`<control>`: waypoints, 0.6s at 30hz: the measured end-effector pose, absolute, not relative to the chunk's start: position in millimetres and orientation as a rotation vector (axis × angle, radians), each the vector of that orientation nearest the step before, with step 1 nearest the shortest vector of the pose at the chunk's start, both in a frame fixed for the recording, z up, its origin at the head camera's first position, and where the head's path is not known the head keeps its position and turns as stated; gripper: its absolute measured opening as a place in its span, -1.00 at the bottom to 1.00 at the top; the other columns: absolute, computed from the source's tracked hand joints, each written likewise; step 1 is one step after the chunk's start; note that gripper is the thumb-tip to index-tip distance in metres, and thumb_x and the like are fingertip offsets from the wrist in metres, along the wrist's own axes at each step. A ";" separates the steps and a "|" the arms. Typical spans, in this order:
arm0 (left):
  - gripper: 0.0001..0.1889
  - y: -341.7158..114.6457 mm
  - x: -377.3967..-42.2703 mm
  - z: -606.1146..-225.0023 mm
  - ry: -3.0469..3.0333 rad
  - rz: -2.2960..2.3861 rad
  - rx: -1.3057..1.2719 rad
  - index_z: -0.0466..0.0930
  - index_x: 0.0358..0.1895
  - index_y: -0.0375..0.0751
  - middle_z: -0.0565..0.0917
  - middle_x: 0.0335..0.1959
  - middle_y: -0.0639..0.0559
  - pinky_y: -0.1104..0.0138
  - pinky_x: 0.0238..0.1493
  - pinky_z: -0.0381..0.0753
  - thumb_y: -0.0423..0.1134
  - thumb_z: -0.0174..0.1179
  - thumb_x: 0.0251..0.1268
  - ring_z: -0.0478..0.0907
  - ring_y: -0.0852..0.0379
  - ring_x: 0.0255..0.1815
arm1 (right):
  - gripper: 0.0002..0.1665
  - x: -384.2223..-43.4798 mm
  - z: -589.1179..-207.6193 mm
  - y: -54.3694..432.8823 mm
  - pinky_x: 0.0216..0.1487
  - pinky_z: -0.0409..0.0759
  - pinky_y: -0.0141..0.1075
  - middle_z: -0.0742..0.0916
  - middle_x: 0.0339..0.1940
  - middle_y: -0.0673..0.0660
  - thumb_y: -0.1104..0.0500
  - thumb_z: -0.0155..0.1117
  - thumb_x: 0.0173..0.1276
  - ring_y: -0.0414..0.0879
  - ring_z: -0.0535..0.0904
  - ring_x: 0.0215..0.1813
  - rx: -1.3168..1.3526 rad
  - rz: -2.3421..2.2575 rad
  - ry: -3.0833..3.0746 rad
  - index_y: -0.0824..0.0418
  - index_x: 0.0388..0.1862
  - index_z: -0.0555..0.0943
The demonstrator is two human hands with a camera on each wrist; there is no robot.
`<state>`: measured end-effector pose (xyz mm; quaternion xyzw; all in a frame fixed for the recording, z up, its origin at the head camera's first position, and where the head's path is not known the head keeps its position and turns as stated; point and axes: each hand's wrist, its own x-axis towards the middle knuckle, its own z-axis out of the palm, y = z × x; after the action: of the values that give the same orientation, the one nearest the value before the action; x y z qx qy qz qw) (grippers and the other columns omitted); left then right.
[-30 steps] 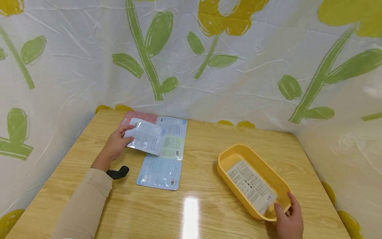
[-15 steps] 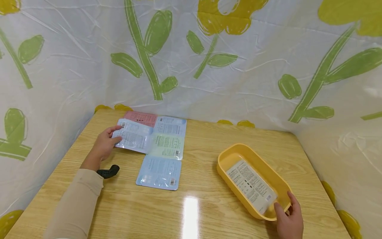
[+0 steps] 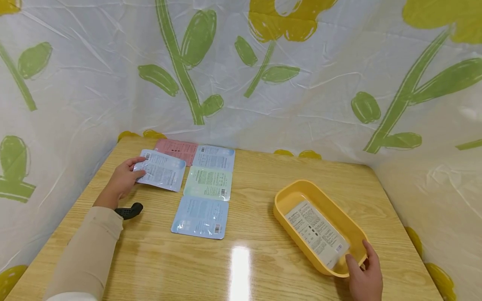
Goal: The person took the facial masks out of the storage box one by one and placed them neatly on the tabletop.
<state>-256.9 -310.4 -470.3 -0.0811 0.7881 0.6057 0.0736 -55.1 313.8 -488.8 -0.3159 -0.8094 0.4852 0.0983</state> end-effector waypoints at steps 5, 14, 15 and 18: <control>-0.39 -311.5 -258.5 -471.7 2.381 1.775 -0.254 0.06 0.58 -0.25 0.12 0.54 -0.30 0.54 -0.06 0.53 -0.44 -0.02 0.55 0.25 -0.12 0.36 | -0.17 -54.7 -487.4 313.4 -0.30 0.35 -0.74 0.29 0.52 0.37 0.06 0.06 0.52 -0.26 0.35 0.08 -0.935 1.430 -2.404 0.12 0.66 0.01; -0.40 -309.1 -260.6 -475.6 2.461 1.640 -0.260 0.13 0.54 -0.30 0.14 0.52 -0.36 0.08 0.34 0.37 -0.45 0.03 0.51 0.26 -0.16 0.34 | -0.18 -55.6 -486.6 311.9 -0.28 0.33 -0.75 0.25 0.55 0.34 0.07 0.05 0.53 -0.12 0.36 0.18 -0.933 1.439 -2.407 0.12 0.66 0.00; -0.40 -308.3 -260.4 -476.0 2.478 1.624 -0.247 0.14 0.54 -0.31 0.15 0.51 -0.37 0.06 0.34 0.36 -0.45 0.04 0.50 0.26 -0.17 0.34 | -0.18 -55.6 -486.7 312.0 -0.28 0.33 -0.75 0.24 0.55 0.34 0.08 0.05 0.53 -0.10 0.36 0.19 -0.927 1.442 -2.405 0.13 0.66 0.00; -0.41 -305.6 -260.0 -478.1 2.508 1.594 -0.217 0.16 0.52 -0.35 0.11 0.53 -0.39 -0.01 0.37 0.29 -0.44 0.05 0.48 0.23 -0.20 0.37 | -0.18 -55.7 -487.7 312.2 -0.28 0.33 -0.76 0.24 0.56 0.33 0.09 0.06 0.53 -0.17 0.36 0.15 -0.926 1.446 -2.395 0.13 0.66 0.00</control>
<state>-260.0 -305.6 -478.1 -0.0727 0.8389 0.5333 0.0807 -55.7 312.2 -487.7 -0.3127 -0.8088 0.4884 0.0974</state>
